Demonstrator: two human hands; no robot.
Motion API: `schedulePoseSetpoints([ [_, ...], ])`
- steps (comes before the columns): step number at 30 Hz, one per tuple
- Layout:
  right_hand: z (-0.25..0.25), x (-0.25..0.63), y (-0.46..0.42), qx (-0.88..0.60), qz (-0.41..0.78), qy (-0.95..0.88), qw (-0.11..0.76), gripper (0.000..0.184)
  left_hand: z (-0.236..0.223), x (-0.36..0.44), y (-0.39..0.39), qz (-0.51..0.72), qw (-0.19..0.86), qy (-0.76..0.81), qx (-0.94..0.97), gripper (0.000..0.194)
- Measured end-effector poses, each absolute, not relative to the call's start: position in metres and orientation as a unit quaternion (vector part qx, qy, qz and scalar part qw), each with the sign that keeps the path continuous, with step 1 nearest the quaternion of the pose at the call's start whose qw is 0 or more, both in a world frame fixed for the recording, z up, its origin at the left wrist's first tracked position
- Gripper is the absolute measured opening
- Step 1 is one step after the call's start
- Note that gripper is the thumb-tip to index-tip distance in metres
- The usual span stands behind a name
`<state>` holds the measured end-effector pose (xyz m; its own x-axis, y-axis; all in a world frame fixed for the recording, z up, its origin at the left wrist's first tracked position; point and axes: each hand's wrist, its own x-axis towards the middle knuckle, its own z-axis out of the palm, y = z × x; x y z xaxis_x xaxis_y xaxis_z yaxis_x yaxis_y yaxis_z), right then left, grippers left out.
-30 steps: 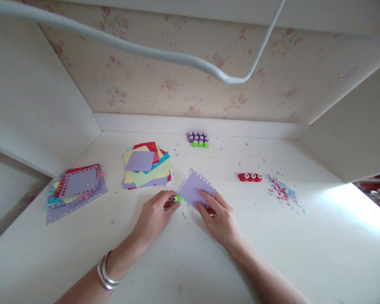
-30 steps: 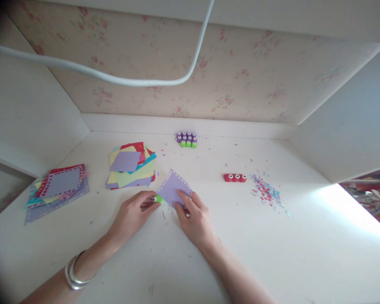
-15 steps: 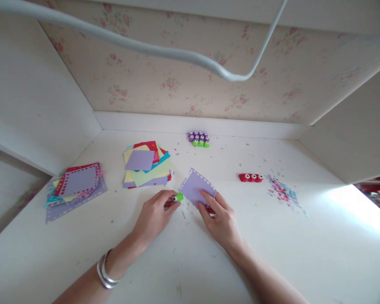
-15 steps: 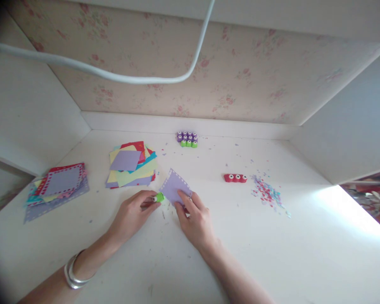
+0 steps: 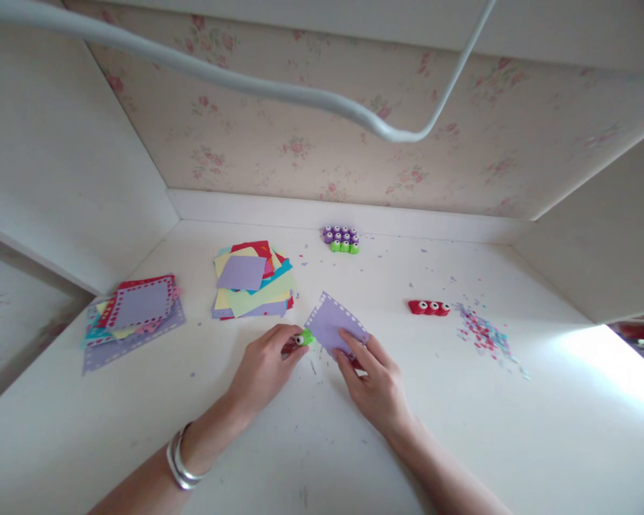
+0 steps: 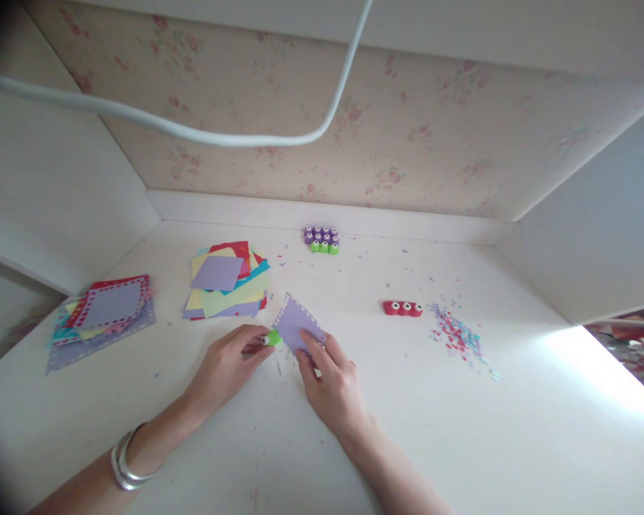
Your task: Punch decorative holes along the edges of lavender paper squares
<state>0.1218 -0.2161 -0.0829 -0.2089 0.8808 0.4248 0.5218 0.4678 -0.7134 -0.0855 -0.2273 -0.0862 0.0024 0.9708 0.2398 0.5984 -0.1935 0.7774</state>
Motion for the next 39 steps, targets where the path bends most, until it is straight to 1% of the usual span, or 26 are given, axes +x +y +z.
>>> schedulePoseSetpoints([
  [14, -0.0853, 0.1219, -0.2142, -0.447, 0.211, -0.752, 0.435, 0.030, -0.0843, -0.0838, -0.2278, 0.381, 0.224, 0.584, 0.680, 0.019],
  [25, -0.0840, 0.1205, -0.2141, -0.449, 0.257, -0.725, 0.455, 0.029, -0.0898, -0.0872, -0.2275, 0.390, 0.235, 0.581, 0.675, 0.020],
  [31, -0.0814, 0.1193, -0.2141, -0.450, 0.240, -0.729, 0.456, 0.029, -0.0870, -0.0865, -0.2285, 0.382, 0.227, 0.582, 0.681, 0.020],
  [39, -0.0835, 0.1206, -0.2123, -0.447, 0.212, -0.752, 0.435, 0.028, -0.0838, -0.0855, -0.2279, 0.382, 0.228, 0.576, 0.686, 0.020],
])
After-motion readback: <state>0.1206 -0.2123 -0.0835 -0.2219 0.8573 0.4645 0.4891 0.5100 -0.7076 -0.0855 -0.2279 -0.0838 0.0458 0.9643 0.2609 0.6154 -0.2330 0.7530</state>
